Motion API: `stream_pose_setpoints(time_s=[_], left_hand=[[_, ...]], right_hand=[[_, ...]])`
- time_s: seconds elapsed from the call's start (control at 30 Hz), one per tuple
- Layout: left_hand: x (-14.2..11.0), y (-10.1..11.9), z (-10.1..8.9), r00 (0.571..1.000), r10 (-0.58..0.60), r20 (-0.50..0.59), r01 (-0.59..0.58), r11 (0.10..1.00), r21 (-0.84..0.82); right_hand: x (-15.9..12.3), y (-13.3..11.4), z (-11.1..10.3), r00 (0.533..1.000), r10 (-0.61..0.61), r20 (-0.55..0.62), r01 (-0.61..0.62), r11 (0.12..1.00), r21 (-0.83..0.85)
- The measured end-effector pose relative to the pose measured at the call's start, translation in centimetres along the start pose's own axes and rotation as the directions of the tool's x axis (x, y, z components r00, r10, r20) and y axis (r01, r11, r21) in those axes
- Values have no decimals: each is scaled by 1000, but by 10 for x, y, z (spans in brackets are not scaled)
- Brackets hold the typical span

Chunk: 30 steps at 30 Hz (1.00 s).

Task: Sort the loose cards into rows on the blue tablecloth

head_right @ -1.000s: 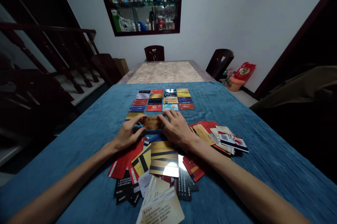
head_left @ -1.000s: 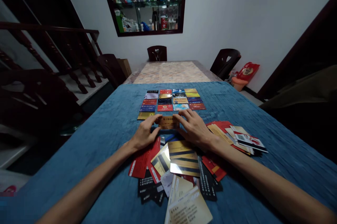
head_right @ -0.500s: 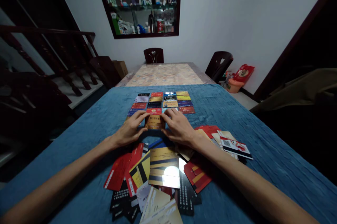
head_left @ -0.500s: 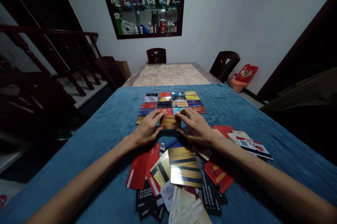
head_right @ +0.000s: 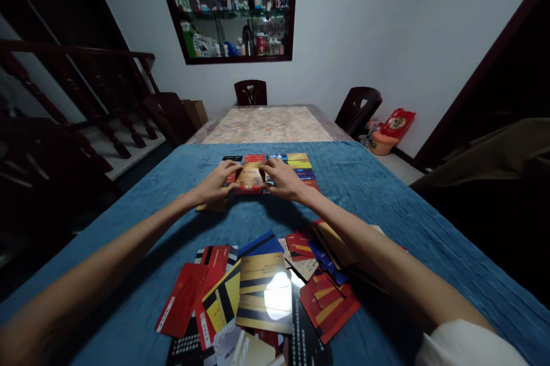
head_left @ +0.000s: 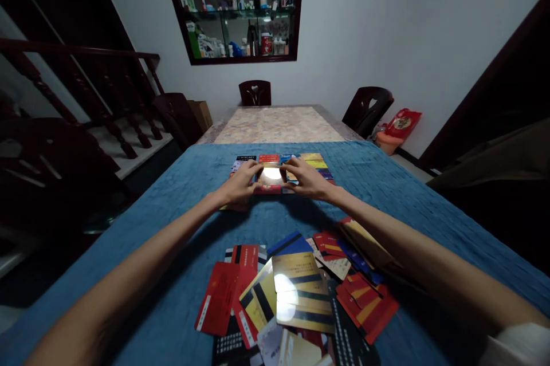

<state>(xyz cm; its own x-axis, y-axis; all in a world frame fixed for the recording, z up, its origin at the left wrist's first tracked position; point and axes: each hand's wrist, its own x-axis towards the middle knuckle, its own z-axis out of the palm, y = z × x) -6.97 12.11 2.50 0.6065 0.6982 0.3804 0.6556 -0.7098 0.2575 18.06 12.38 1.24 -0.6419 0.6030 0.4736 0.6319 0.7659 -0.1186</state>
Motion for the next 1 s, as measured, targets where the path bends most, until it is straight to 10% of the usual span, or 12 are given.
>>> stream_pose_setpoints(time_s=[0.47, 1.0], left_hand=[[62, -67, 27, 980, -183, 77, 166, 968, 189], [75, -77, 38, 940, -283, 190, 222, 931, 289]], right_hand=[[61, 43, 32, 951, 267, 156, -244, 958, -151], [74, 53, 44, 874, 390, 288, -329, 913, -240]])
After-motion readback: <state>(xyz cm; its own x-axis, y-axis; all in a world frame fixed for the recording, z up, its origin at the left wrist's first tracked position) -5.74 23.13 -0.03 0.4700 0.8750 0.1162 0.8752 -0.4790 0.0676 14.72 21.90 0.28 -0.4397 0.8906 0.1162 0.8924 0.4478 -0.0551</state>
